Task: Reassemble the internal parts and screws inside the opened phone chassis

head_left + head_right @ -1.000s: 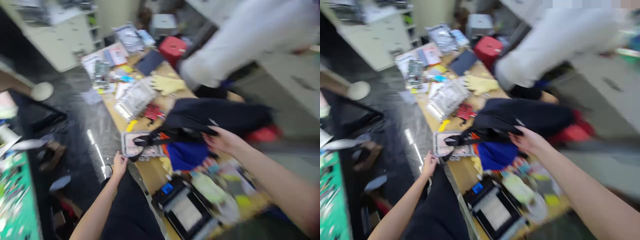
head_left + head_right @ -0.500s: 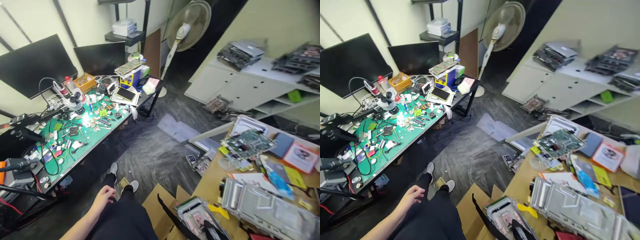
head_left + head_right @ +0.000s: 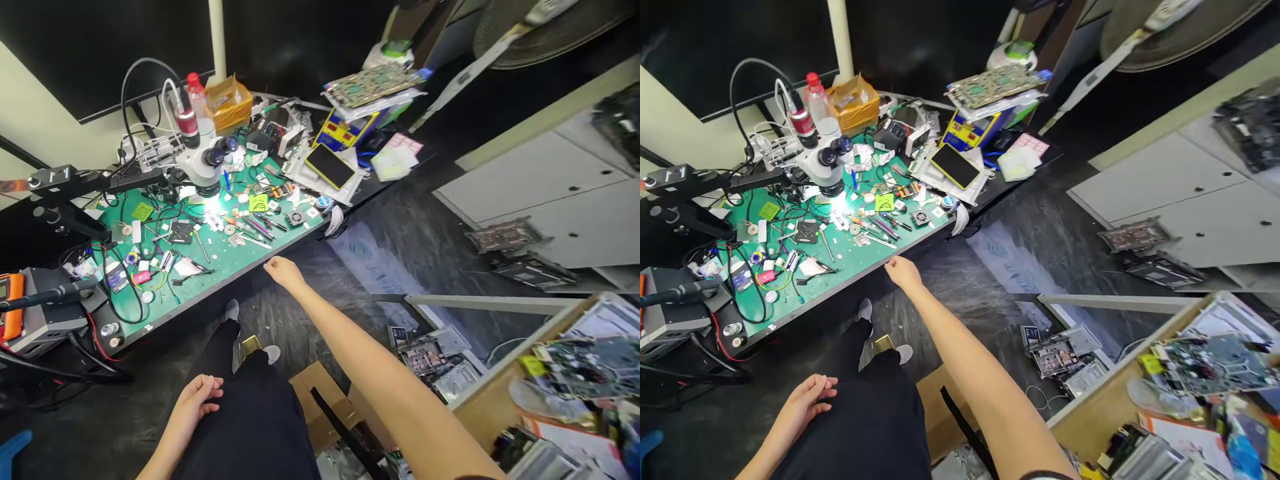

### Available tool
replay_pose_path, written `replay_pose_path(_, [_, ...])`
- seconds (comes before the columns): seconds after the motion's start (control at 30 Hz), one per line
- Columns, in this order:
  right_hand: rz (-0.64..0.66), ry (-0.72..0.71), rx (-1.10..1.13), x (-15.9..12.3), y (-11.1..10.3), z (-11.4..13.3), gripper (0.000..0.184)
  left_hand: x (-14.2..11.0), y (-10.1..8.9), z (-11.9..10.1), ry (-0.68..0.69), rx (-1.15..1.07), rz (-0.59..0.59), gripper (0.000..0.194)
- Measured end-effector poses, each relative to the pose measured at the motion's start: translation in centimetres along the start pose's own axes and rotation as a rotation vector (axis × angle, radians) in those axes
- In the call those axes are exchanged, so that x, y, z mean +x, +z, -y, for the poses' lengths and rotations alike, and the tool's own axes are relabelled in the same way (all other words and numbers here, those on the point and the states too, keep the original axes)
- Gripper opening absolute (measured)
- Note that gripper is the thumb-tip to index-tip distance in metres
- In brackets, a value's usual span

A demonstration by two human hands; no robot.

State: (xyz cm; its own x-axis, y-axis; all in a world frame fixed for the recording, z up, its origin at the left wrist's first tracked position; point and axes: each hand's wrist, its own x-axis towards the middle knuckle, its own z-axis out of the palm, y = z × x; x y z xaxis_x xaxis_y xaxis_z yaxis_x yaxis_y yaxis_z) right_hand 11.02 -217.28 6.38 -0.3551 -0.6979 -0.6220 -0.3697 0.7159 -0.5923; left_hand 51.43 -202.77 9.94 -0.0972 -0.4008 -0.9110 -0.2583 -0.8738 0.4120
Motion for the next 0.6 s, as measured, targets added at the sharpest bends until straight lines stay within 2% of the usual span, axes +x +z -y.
replay_pose_path(0.07, [0.051, -0.065, -0.097, 2.5, 3.9, 2.6, 0.040, 0.5, -1.6, -1.3, -0.046, -0.010, 0.013, 0.043])
replay_pose_path(0.13, [0.092, -0.109, -0.183, 3.6, 7.5, 4.4, 0.039, 1.1, -3.0, -2.4, -0.071, -0.023, 0.008, 0.045])
replay_pose_path(0.23, [0.138, -0.172, -0.298, 3.8, 12.1, 6.0, 0.039, 1.9, -4.2, -3.5, -0.100, -0.044, 0.001, 0.046])
replay_pose_path(0.3, [0.154, -0.229, -0.367, 3.5, 14.5, 6.8, 0.040, 2.2, -4.8, -3.7, -0.110, -0.059, -0.001, 0.045])
replay_pose_path(0.43, [0.176, -0.348, -0.487, 3.3, 16.9, 7.8, 0.039, 2.1, -5.4, -3.7, -0.101, -0.088, -0.016, 0.043])
replay_pose_path(0.6, [0.241, -0.445, -0.582, 3.5, 16.8, 7.5, 0.036, 1.0, -5.1, -2.9, -0.088, -0.103, -0.048, 0.043])
